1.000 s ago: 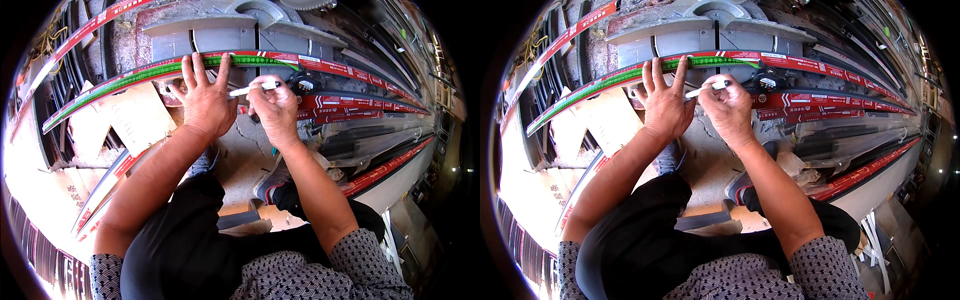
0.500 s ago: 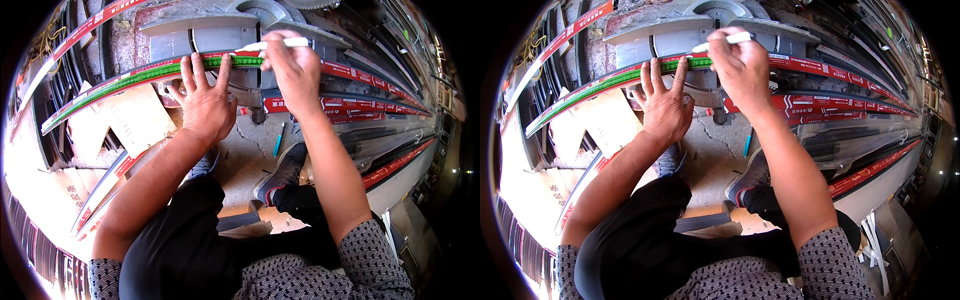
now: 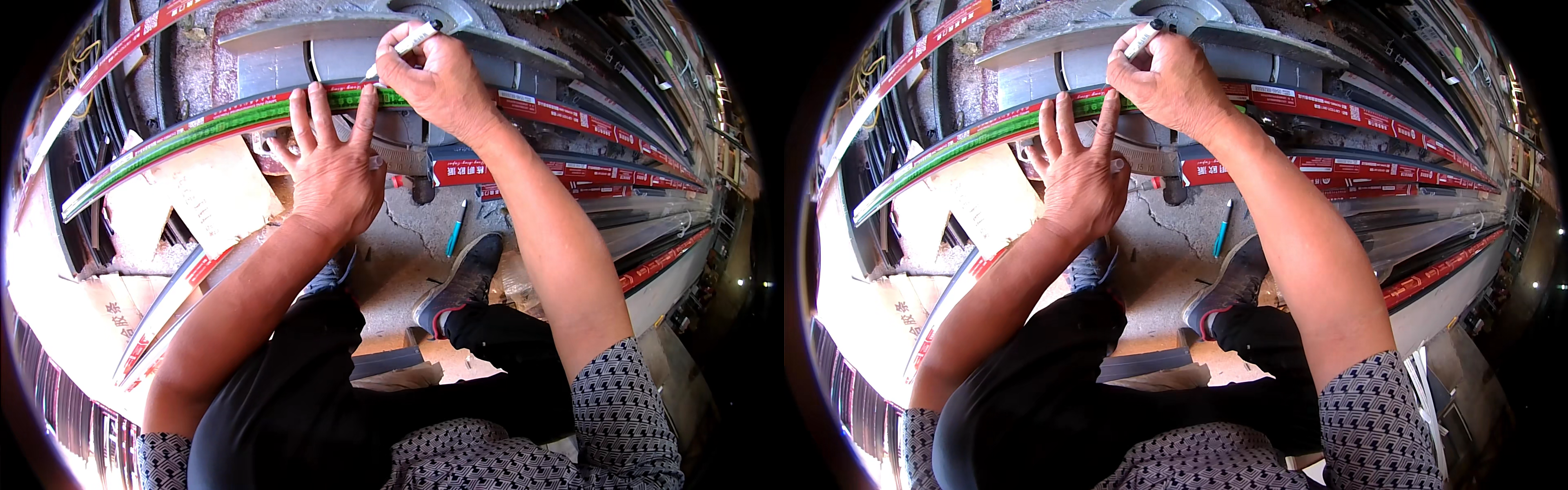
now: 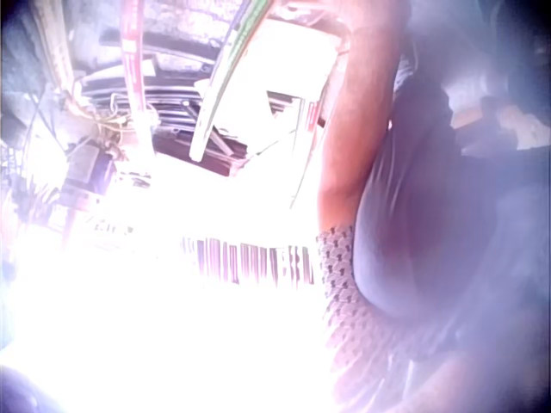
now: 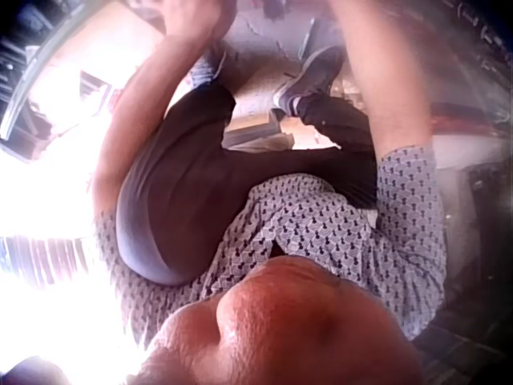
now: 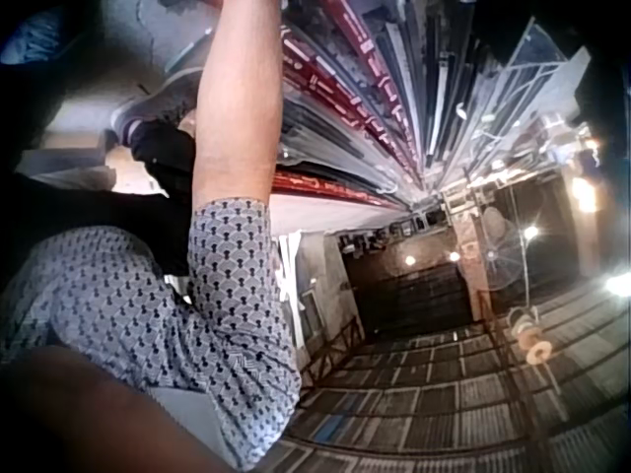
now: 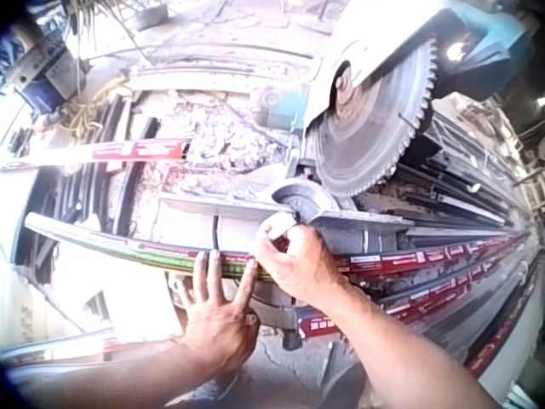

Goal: The person measures the dimensions of a large window frame using a tape measure and records the values on a piece of cardboard. They then move to a cutting station, place a metal profile on a miter saw, and measure and mark the profile for cutting.

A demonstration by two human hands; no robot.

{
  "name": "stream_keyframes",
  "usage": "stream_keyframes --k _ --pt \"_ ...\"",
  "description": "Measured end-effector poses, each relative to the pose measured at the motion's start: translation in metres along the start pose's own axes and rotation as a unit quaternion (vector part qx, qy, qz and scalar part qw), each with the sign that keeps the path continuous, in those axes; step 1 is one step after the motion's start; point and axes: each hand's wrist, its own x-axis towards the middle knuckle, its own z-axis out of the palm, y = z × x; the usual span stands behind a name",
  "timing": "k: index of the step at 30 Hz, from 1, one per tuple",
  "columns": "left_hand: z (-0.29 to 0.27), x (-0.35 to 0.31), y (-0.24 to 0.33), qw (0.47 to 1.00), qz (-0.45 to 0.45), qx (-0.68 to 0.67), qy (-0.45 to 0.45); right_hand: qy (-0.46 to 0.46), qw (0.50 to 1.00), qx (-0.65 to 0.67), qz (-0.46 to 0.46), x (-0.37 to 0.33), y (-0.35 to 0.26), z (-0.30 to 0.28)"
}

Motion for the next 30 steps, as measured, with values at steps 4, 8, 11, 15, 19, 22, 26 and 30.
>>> stream_keyframes --k 4,8,11,15,19,22,26,30 --pt "-0.0014 0.0003 0.0004 1.0 0.002 -0.004 -0.003 -0.002 1.0 -0.008 0.004 -0.0019 0.0035 -0.0002" --pt "-0.0026 0.0003 0.0001 1.0 0.005 -0.003 -0.005 -0.013 1.0 -0.002 0.0 -0.0026 0.0058 -0.0009" --pt "-0.0031 0.0004 0.0004 1.0 0.005 -0.002 -0.006 -0.015 1.0 -0.004 -0.002 -0.0033 0.0064 -0.0015" --pt "-0.0052 0.0014 0.0015 1.0 0.001 -0.003 -0.011 -0.019 1.0 -0.015 -0.013 -0.0039 0.0053 -0.002" --pt "-0.0054 0.002 0.0018 1.0 0.0 0.004 -0.011 0.016 0.999 -0.01 -0.027 -0.0039 0.0025 0.001" --pt "-0.0046 0.0015 0.0013 1.0 0.003 0.004 -0.007 0.016 0.999 -0.012 -0.033 -0.0037 0.0025 0.0007" --pt "-0.0028 0.0016 0.0011 1.0 0.004 0.003 -0.004 -0.006 1.0 -0.009 -0.016 -0.0036 0.0051 -0.0006" --pt "-0.0022 0.0013 0.0009 1.0 0.006 0.009 -0.002 0.014 1.0 -0.003 -0.027 -0.0038 0.0052 0.0013"
